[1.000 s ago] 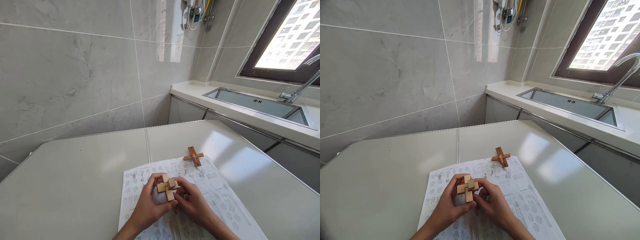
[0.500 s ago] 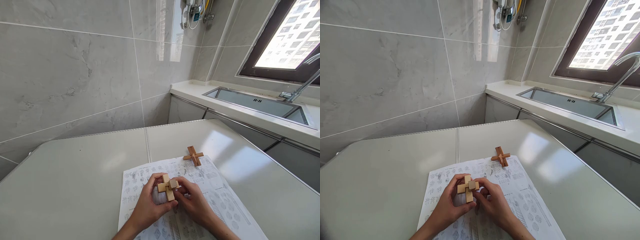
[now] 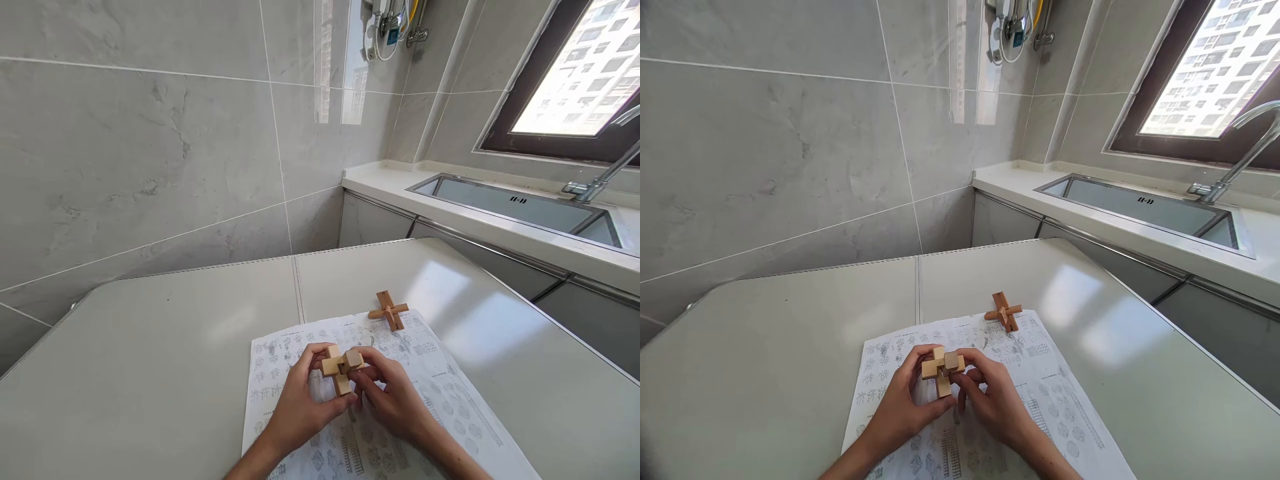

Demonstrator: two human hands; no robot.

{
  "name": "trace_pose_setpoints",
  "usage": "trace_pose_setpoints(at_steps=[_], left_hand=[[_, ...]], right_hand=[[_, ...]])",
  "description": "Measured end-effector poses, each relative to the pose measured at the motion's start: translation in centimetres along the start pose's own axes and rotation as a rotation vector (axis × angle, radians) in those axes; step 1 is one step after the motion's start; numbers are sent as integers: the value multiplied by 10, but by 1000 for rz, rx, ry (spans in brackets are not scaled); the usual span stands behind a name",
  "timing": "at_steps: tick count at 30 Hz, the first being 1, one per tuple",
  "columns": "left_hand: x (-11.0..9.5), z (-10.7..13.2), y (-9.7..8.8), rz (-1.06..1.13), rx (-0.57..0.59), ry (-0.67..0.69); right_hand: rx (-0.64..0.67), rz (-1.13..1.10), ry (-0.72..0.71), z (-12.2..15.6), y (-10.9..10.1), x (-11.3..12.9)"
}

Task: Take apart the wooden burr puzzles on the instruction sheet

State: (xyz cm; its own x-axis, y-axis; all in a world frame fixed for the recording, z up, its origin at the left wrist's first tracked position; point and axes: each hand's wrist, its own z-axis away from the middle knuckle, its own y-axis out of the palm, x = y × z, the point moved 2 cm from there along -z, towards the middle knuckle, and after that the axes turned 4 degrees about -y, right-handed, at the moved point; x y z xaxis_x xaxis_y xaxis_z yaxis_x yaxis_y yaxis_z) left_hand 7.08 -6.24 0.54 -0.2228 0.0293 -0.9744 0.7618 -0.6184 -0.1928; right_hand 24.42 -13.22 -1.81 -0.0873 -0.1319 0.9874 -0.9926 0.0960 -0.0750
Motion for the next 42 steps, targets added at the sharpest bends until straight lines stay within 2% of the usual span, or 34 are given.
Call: trace_pose_setpoints(at_steps=[4,7,10,16,21,30,35,42], left_hand=[[-5,0,-5,-162,-28,21],[-4,0,-18,-372,-72,89],[5,4,-42,-567,-191,170],[30,14,-96,-816,-396,169],[41,15,-122,-937,-448,142],[48,18,-138,-982,-382,70],[49,20,-145,-1014,-334,76],[40,22,-134,-1014,-356,161]], right_hand=[[-19,-29,-12,-1,-1,4],[-38,-4,-31,-2,-2,7],[-55,46,-43,-3,-2,10],[-22,46,-47,1,1,11],[-16,52,-24,3,4,11],[5,67,-1,3,5,8],[1,58,13,2,6,9],[15,56,-6,3,5,11]])
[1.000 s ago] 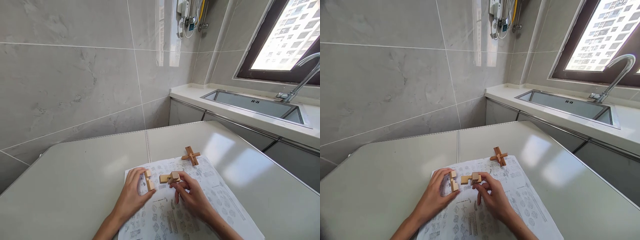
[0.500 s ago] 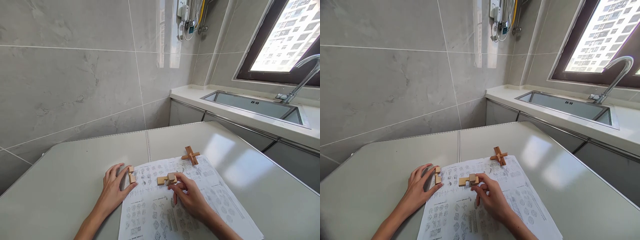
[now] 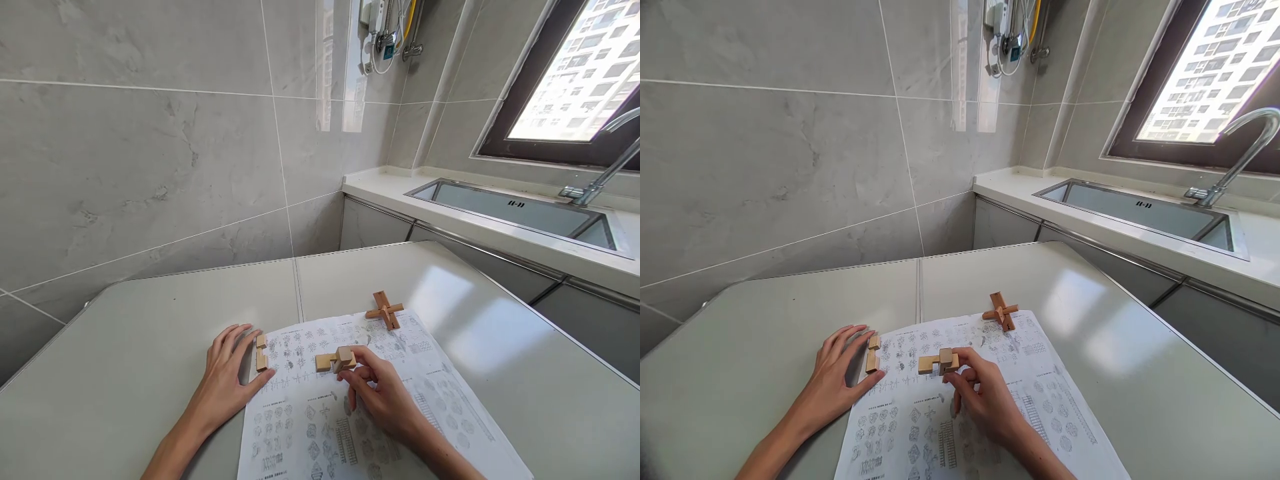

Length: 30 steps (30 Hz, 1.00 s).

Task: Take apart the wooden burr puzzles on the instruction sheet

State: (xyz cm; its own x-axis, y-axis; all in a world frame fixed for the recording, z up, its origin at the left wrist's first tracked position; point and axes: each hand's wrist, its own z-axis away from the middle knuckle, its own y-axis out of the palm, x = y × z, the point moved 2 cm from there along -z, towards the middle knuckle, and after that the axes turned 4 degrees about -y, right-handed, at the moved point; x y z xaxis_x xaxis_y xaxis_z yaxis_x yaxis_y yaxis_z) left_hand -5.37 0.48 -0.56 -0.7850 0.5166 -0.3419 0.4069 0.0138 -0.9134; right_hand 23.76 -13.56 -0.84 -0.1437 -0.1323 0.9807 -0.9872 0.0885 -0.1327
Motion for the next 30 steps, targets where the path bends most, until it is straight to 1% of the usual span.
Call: trace_pose_setpoints(at_steps=[3,6,9,11,14,17,20,23,26,30], left_hand=[[-4,0,0,8,-17,15],[-4,0,-1,10,-14,57],[-4,1,-5,19,-4,103],[-9,3,-8,36,-1,114],[-24,6,-14,87,7,129],[-47,12,-16,175,39,169],[-72,18,-15,273,118,245],[-91,23,-12,369,182,296],[-103,27,-8,438,202,300],[-108,32,-3,463,192,256]], right_hand=[[-3,11,6,0,0,0],[2,12,24,0,1,-1],[5,10,20,0,1,-2],[11,1,25,1,2,-2],[34,-19,28,2,3,-1],[57,-19,32,3,6,-1],[87,-1,26,5,9,-3],[114,30,-1,6,11,-5],[142,54,-9,7,12,-2],[184,41,-2,7,13,4]])
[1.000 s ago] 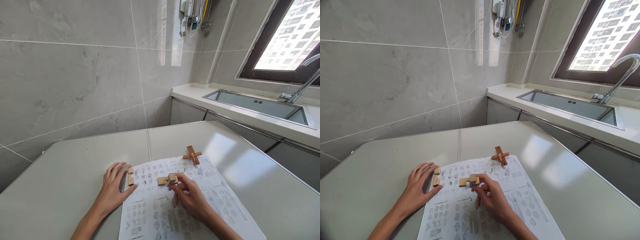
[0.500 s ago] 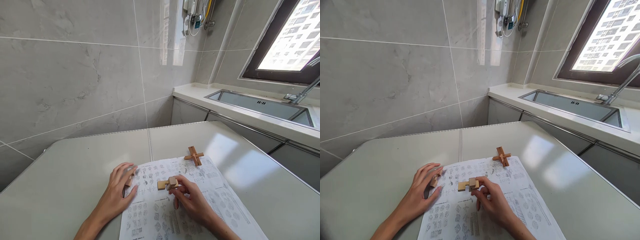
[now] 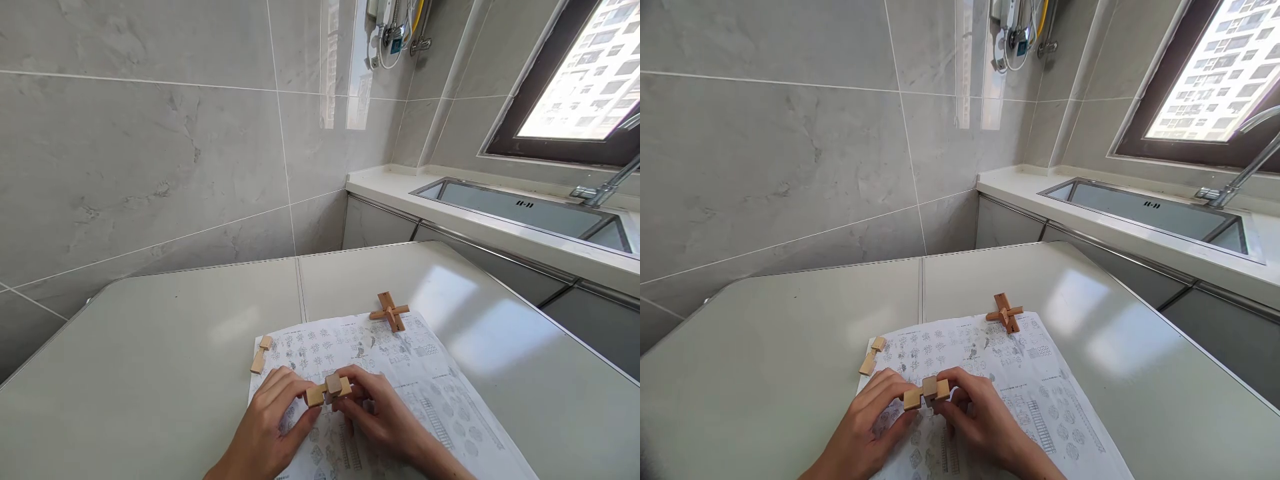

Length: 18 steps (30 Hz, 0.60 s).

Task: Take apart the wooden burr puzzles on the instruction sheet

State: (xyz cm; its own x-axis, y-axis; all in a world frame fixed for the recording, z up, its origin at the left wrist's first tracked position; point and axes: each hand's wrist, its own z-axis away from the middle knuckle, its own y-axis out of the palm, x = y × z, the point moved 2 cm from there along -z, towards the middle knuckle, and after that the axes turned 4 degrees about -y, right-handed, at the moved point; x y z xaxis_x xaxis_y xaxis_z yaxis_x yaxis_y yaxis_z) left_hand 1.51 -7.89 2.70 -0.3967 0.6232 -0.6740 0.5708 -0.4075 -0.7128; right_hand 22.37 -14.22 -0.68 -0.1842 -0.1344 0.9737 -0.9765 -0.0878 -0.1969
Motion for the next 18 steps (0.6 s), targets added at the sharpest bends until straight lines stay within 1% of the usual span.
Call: trace_pose_setpoints(at_steps=[8,13,16,18], left_hand=[[6,3,8,65,-49,-66],[0,1,6,149,-45,-144],[-3,0,6,204,-22,-190],[-4,0,7,227,-16,-197]], right_hand=[[62,-165,40,0,-1,-2],[102,-275,81,0,-4,1],[106,-291,90,0,-5,3],[105,-286,95,0,-5,4]])
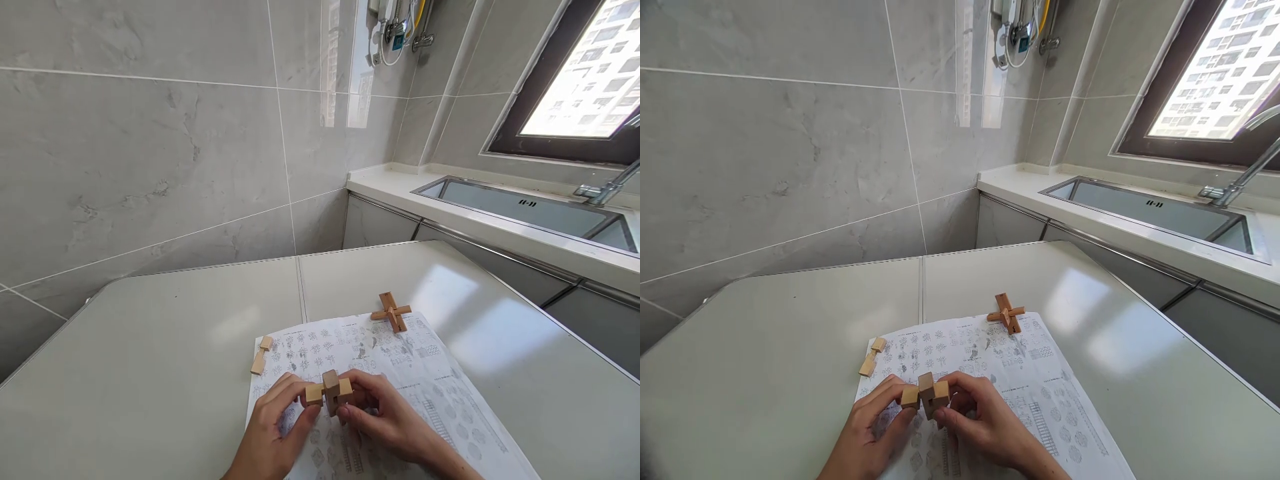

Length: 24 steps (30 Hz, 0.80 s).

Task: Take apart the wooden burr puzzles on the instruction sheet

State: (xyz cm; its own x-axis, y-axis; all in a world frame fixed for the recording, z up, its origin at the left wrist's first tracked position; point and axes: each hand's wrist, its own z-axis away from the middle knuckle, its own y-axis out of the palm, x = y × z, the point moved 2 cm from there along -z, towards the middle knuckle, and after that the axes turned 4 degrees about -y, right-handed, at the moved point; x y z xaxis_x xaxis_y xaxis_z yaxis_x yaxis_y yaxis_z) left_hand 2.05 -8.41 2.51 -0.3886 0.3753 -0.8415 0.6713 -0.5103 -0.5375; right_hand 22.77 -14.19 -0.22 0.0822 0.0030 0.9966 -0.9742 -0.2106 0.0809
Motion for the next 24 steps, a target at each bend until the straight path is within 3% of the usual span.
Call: trace_pose_setpoints(at_steps=[24], left_hand=[[9,2,4,63,19,-33]], right_hand=[[-4,5,-17,-3,-2,-3]])
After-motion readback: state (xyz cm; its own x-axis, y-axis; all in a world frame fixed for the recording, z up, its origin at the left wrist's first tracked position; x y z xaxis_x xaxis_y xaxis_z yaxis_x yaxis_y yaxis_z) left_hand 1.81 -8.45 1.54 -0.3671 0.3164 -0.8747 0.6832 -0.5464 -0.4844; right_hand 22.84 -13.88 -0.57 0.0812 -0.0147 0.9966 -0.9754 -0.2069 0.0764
